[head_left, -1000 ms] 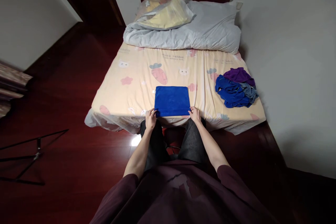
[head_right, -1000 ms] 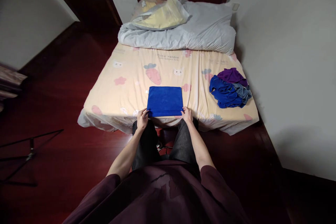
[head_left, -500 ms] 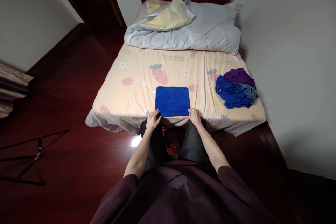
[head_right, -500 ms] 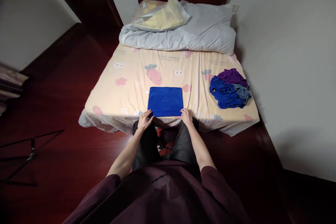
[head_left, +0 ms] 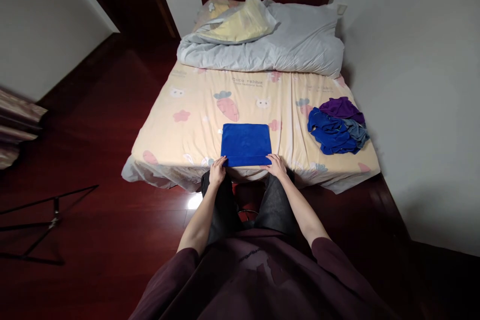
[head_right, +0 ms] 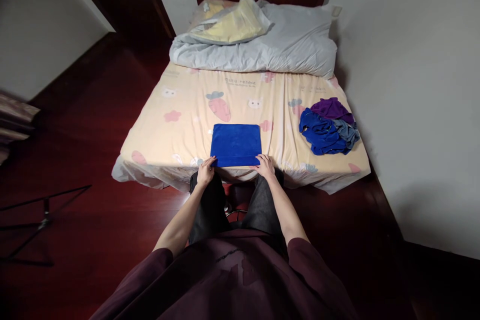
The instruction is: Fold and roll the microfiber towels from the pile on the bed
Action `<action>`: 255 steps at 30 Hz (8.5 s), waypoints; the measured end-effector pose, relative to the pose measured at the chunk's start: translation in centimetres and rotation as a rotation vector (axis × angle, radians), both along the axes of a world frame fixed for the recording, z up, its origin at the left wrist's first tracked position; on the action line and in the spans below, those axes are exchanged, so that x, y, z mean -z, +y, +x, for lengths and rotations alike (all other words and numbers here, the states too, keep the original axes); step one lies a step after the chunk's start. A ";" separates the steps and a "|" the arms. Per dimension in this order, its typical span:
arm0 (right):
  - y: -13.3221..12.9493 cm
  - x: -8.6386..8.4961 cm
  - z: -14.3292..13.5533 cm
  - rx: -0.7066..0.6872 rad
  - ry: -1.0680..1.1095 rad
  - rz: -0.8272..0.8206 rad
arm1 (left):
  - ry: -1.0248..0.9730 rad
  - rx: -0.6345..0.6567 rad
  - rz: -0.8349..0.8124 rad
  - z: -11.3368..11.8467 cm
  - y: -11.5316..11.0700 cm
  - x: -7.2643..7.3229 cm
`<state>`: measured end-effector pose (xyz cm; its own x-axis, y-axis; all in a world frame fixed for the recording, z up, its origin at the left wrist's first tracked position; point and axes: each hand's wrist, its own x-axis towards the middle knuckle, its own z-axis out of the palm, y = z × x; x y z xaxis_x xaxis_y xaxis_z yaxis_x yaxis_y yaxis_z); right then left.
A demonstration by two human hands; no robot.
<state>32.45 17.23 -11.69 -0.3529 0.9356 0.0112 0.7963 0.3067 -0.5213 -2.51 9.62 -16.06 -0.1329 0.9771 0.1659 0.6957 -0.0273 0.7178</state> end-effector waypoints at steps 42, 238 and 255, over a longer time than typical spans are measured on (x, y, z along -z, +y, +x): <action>1.2 1.4 0.5 0.261 0.399 -0.089 | -0.262 -0.318 0.027 -1.4 0.1 0.1; 1.4 0.7 -0.3 0.281 0.161 -0.144 | -0.126 -0.443 -0.002 -1.8 0.3 1.2; 0.8 -0.3 -0.8 0.215 0.072 0.016 | -0.189 -0.557 0.008 -1.3 1.4 -0.4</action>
<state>31.61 18.02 -11.40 -0.1427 0.9887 0.0450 0.8051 0.1424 -0.5757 -3.80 11.04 -15.65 -0.6536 0.7506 0.0968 0.4671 0.2995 0.8320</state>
